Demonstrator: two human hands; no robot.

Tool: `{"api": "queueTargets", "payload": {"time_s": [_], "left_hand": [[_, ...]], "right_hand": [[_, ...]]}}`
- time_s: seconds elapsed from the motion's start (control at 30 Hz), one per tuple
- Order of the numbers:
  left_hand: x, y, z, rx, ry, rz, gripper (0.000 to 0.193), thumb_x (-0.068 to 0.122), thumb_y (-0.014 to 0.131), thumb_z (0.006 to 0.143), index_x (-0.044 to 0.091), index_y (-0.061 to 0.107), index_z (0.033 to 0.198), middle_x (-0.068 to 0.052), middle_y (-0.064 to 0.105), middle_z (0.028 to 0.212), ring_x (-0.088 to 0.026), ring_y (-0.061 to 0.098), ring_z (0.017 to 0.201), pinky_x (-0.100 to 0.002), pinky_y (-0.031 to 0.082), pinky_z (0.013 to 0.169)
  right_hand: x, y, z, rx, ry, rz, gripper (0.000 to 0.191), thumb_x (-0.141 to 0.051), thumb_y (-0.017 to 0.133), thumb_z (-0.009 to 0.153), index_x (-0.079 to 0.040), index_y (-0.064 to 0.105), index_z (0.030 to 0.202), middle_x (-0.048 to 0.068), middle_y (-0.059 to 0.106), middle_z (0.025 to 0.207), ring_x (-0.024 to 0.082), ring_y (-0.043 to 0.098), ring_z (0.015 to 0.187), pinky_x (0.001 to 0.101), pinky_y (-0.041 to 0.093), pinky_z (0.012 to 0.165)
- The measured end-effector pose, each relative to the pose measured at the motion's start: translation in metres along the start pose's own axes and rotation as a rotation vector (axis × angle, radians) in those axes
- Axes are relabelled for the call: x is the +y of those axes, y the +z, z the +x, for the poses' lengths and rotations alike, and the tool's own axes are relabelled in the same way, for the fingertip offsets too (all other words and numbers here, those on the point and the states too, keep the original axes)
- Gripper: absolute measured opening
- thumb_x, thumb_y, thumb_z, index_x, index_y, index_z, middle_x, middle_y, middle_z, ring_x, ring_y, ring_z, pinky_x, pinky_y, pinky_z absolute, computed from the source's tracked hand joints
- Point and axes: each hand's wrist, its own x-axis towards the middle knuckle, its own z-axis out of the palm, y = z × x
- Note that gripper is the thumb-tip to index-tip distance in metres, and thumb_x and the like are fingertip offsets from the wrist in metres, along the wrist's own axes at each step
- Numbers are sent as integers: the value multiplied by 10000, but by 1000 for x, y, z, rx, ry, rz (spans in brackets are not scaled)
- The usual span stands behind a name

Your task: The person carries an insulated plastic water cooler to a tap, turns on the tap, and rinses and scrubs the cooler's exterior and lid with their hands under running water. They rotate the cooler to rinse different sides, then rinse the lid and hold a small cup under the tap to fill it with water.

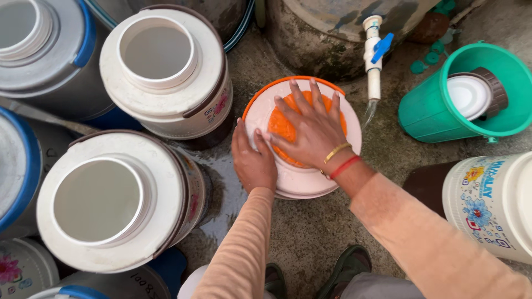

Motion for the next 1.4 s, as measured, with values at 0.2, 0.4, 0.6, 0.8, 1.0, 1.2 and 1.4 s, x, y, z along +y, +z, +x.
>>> {"api": "queueTargets", "payload": {"time_s": [0.2, 0.4, 0.6, 0.8, 1.0, 1.2, 1.4], "left_hand": [[-4, 2, -2, 15, 38, -16, 469, 274, 546, 1043, 75, 538, 1468, -195, 588, 1445, -380, 573, 1319, -453, 463, 1079], [-7, 4, -5, 25, 97, 26, 418, 274, 559, 1045, 71, 617, 1407, -213, 600, 1427, -392, 576, 1329, -460, 467, 1092], [-3, 4, -6, -4, 45, 3, 406, 276, 569, 1046, 61, 633, 1384, -228, 591, 1421, -397, 578, 1301, -474, 479, 1046], [-2, 5, -7, 26, 67, 15, 392, 254, 591, 1028, 43, 656, 1352, -207, 641, 1379, -372, 623, 1271, -447, 490, 1058], [-6, 7, -9, 28, 113, 69, 380, 236, 614, 1043, 27, 658, 1357, -199, 649, 1381, -356, 630, 1276, -435, 497, 1054], [-5, 7, -10, 22, 114, 46, 378, 238, 617, 1053, 30, 650, 1368, -192, 646, 1391, -335, 644, 1261, -413, 517, 1011], [-9, 8, -10, 30, 99, 25, 376, 254, 612, 1050, 37, 661, 1353, -201, 647, 1388, -345, 653, 1250, -419, 523, 1030]], "right_hand": [[12, 1, -47, 6, 39, 31, 703, -586, 604, 918, -199, 542, 1503, 144, 300, 1650, 458, 181, 1529, 754, 81, 1140], [60, 27, -88, 262, 64, 159, 546, -437, 567, 1028, -127, 587, 1478, 207, 411, 1600, 410, 352, 1478, 652, 240, 1155], [176, 65, -89, 644, 1141, 1439, 290, -272, 509, 1105, -29, 667, 1113, 96, 659, 1025, 199, 625, 900, 382, 517, 848], [219, 126, -60, 547, 1379, 2086, 381, -250, 417, 1080, 82, 595, 1137, 170, 705, 998, 255, 693, 900, 367, 607, 892], [239, 160, -35, 456, 1151, 2335, 196, -199, 530, 1074, -20, 585, 1018, 79, 639, 813, 173, 608, 709, 256, 523, 631], [237, 134, -54, 220, 811, 2765, 379, -119, 552, 1033, -169, 445, 673, -46, 389, 562, 112, 358, 474, 276, 287, 412], [168, 24, -42, -255, 416, 2675, 305, -226, 540, 1140, -110, 606, 865, -17, 534, 702, 99, 534, 601, 220, 428, 493]]}}
